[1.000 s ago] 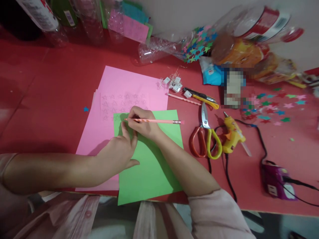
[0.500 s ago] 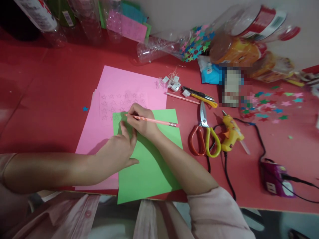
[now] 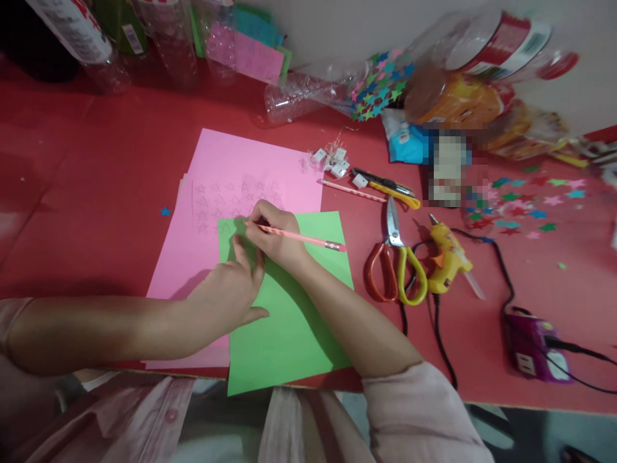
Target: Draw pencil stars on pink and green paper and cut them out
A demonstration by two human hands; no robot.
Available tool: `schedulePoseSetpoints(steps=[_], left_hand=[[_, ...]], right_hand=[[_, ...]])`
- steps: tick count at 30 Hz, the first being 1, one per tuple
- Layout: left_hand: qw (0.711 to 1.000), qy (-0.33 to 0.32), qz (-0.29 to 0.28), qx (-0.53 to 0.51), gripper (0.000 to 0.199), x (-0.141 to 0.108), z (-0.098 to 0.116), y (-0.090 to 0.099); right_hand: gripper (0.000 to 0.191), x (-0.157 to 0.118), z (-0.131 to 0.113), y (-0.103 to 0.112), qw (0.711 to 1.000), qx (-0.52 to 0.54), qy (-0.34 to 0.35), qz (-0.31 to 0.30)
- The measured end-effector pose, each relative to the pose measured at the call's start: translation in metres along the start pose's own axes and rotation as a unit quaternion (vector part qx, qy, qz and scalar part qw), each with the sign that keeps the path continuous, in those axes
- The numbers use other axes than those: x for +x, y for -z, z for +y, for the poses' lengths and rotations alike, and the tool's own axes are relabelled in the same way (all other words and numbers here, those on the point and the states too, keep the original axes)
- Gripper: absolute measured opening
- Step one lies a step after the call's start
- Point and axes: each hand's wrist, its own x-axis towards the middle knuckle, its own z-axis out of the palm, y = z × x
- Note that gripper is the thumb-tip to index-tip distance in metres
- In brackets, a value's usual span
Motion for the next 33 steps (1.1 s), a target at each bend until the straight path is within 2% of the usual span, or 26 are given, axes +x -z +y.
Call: schedulePoseSetpoints(steps=[8, 13, 20, 25, 33], left_hand=[[1.000, 0.001, -0.012, -0.015, 0.098, 0.0007, 0.0003, 0.0021], [1.000, 0.000, 0.001, -0.014, 0.097, 0.0003, 0.0010, -0.0003], [1.000, -0.003, 0.006, 0.000, 0.095, 0.0003, 0.0014, -0.0020], [1.000, 0.001, 0.007, 0.003, 0.096, 0.0006, 0.0011, -0.0020], [1.000, -0.003, 0.001, 0.002, 0.095, -0.0002, 0.0002, -0.0005]], right_hand=[[0.015, -0.0005, -0.0053, 0.0036, 0.999, -0.020, -0.020, -0.018], [0.016, -0.0007, -0.0059, 0.0042, 0.999, -0.014, -0.028, -0.021], [0.014, -0.0009, -0.0047, 0.0028, 1.000, -0.020, -0.017, -0.013], [0.013, -0.0018, -0.0031, 0.0014, 0.999, -0.012, -0.031, -0.027], [0.011, -0.0019, -0.0038, 0.0002, 0.999, -0.004, -0.016, -0.039]])
